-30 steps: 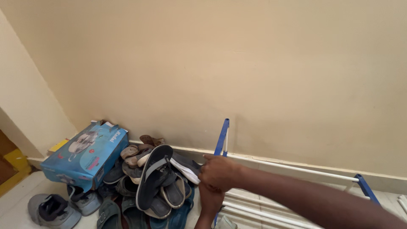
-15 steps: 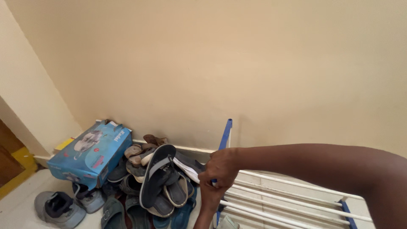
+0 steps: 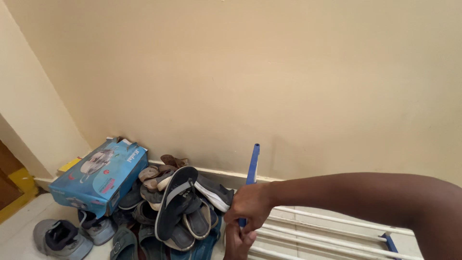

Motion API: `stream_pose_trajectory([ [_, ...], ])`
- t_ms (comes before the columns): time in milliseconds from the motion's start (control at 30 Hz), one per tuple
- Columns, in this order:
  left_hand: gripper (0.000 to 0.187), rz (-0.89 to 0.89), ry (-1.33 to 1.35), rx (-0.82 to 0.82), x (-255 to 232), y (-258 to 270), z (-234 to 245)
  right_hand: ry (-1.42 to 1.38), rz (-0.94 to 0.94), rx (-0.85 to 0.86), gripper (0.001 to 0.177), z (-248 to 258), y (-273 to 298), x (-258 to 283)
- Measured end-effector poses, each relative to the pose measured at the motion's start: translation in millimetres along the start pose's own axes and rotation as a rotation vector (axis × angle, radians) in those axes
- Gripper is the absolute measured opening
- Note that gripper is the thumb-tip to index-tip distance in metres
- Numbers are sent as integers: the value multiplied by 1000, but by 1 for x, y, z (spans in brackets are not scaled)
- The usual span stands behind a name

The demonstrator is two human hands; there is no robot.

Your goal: The person assembles a white and blue plastic drying rack by inserting white rods into blue side frames. The person repeatedly inserts and removes rods to fit them into place, working on the floor next to a pile of shoes and a cardboard box.

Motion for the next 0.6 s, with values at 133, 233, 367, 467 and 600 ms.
stream_pose_trajectory([
  [133,65,-102,-288,65,-10,-6,-1,37,13,32,27,8,-1,2],
  [233,57,58,-405,-8,-5,-11,7,80,-60,62,19,27,5,-9],
  [367,57,34,-310,-125,-12,-13,-9,30,-80,108,18,46,12,-10],
  [467,71,-168,-72,-25,-30,-16,-27,2,-113,112,27,48,14,3],
  [600,75,-62,118,-98,-22,-20,-6,111,-206,74,56,48,26,23],
])
Point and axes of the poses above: each hand's wrist, its own y-axis away from the middle knuckle, its own z-axis out of the back of the hand, x = y × z, the point moved 3 cm from there along -y, towards the middle knuckle, and after that the axes turned 10 degrees about y, right-handed, at the moved point
